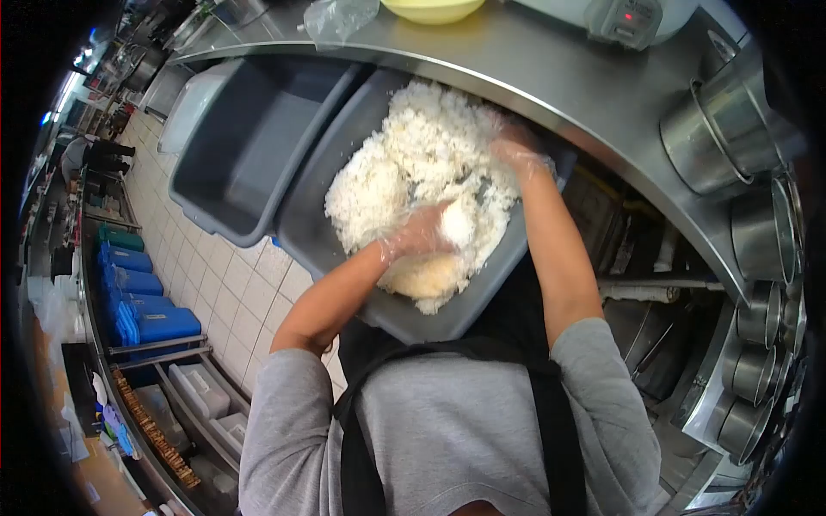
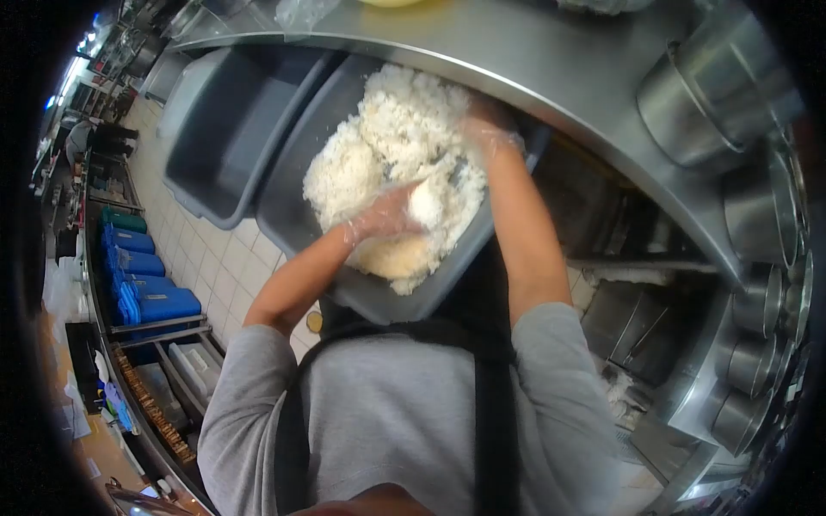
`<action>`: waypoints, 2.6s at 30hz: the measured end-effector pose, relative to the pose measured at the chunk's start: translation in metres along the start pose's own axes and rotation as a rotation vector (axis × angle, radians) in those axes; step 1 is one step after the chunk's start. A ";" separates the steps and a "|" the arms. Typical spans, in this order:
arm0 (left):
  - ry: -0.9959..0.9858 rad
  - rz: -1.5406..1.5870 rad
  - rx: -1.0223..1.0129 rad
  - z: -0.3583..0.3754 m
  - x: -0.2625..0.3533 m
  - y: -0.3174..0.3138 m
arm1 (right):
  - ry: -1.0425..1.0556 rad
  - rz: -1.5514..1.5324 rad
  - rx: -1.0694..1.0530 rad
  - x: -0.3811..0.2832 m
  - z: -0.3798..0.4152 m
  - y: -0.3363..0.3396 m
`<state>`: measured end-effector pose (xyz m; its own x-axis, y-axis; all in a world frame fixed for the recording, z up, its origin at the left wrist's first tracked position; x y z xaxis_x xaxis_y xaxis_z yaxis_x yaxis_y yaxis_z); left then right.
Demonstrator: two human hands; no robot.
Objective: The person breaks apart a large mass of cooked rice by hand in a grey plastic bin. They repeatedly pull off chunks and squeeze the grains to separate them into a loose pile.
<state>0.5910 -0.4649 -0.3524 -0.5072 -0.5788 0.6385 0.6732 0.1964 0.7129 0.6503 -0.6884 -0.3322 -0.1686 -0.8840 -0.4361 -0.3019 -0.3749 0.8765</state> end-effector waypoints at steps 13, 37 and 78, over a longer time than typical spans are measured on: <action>0.223 1.548 0.376 0.004 0.012 0.090 | -0.004 -0.520 -0.055 -0.043 0.005 0.007; 0.009 1.070 0.631 -0.018 -0.009 0.083 | -0.053 -0.650 -0.161 -0.120 0.056 -0.011; 0.040 1.351 0.348 -0.016 0.007 0.062 | -0.132 -0.455 0.036 -0.118 0.054 0.025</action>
<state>0.6376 -0.4692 -0.3087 0.4390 0.1931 0.8775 0.4538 0.7952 -0.4020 0.6125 -0.5781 -0.2700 -0.1287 -0.5883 -0.7983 -0.4043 -0.7040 0.5839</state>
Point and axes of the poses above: each hand's wrist, its own z-axis away from the middle knuckle, its own y-axis out of the back of the hand, x = y × z, the point moved 6 cm from there along -z, towards the middle knuckle, and after that the axes turned 3 degrees about x, right-handed, at the moved point
